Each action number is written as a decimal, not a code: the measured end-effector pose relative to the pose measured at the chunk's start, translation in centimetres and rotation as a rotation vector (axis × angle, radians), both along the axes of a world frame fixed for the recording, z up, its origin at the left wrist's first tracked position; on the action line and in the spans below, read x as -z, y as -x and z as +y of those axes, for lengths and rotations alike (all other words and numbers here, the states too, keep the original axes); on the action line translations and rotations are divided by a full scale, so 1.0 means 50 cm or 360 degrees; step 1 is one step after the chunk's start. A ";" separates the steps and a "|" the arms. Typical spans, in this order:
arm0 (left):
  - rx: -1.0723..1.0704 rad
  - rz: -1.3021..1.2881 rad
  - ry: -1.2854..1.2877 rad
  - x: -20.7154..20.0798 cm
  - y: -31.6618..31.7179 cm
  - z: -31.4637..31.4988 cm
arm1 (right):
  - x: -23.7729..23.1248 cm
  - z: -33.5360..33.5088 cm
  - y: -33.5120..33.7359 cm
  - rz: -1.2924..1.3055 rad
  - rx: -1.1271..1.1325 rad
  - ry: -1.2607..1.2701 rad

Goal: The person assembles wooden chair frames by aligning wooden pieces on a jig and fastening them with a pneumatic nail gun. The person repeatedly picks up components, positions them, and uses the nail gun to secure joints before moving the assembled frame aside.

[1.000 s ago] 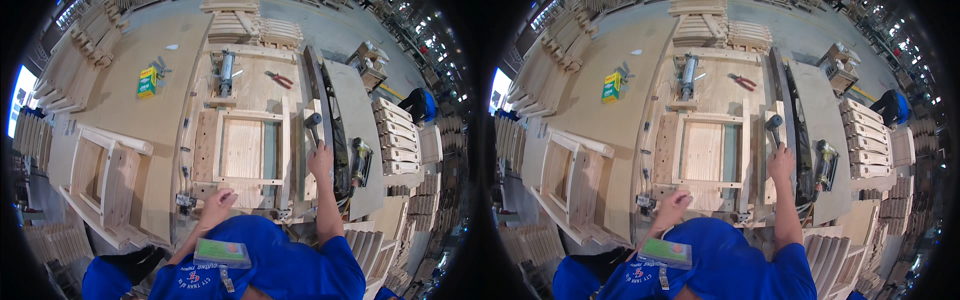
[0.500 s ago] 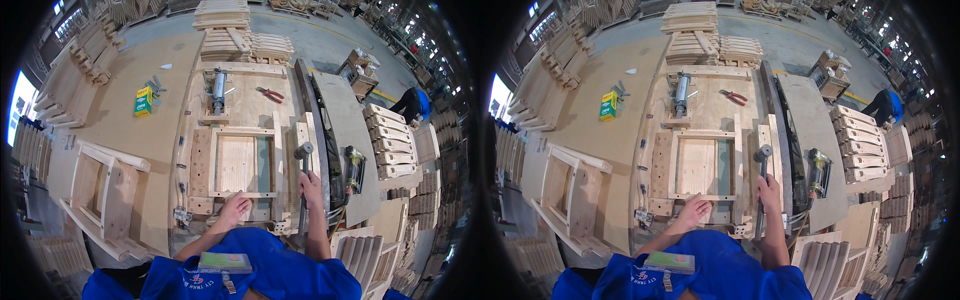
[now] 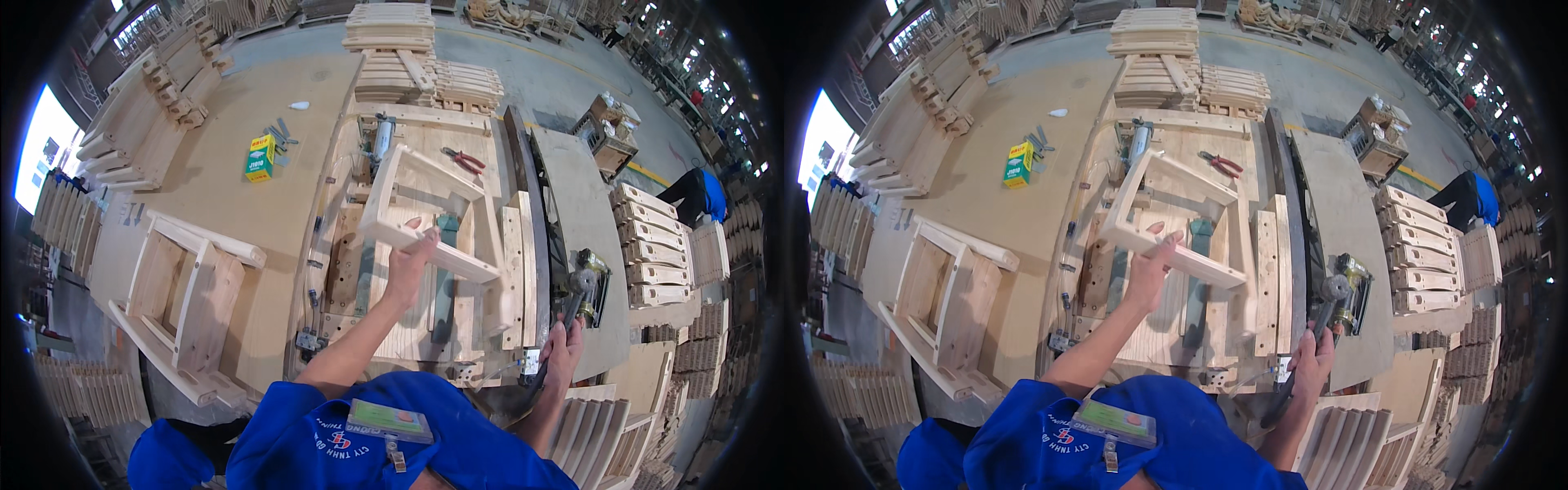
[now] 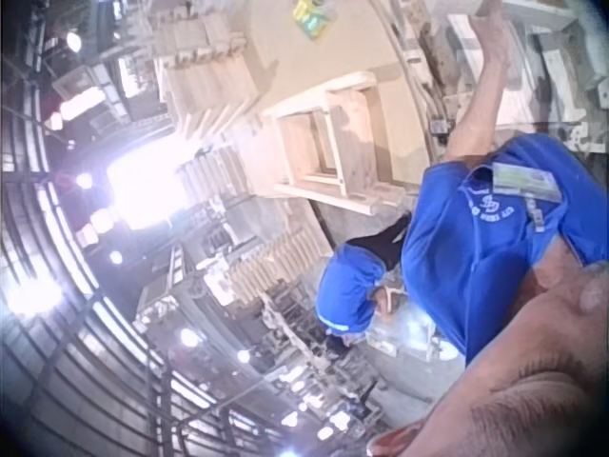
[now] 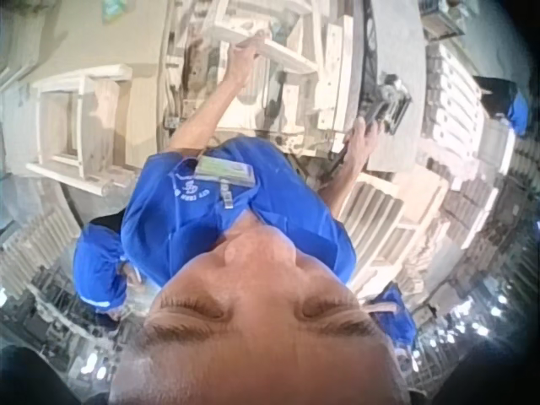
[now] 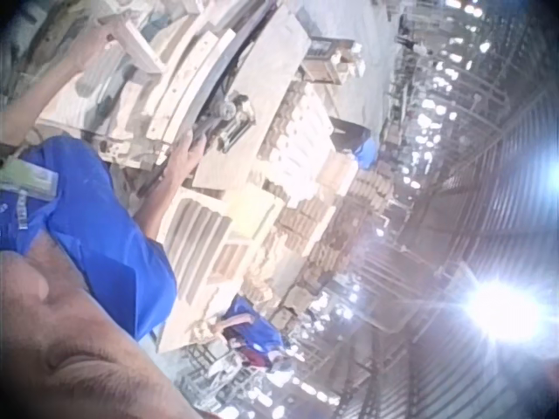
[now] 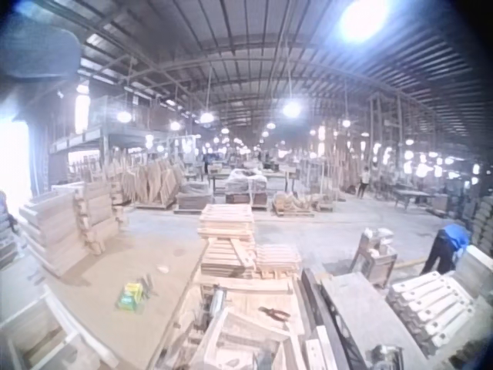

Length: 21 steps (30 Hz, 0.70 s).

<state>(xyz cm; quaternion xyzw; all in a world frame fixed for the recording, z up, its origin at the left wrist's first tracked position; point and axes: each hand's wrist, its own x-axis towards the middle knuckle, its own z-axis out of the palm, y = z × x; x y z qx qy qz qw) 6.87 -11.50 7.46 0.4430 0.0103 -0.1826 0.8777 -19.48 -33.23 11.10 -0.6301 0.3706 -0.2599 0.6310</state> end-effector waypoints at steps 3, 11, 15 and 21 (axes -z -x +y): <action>0.0093 -0.0244 0.0142 -0.051 -0.091 -0.012 | 0.006 0.007 0.007 -0.0033 -0.0002 -0.0029; 0.0629 -0.0589 -0.0128 -0.360 -0.163 -0.114 | 0.016 0.033 0.035 -0.0126 -0.0061 -0.0044; 0.0863 -0.0619 -0.0450 -0.529 -0.141 -0.079 | 0.011 0.035 0.041 -0.0130 -0.0114 0.0013; 0.1172 -0.0428 -0.0476 -0.572 -0.122 -0.039 | -0.041 0.061 -0.021 -0.0247 -0.0405 0.0096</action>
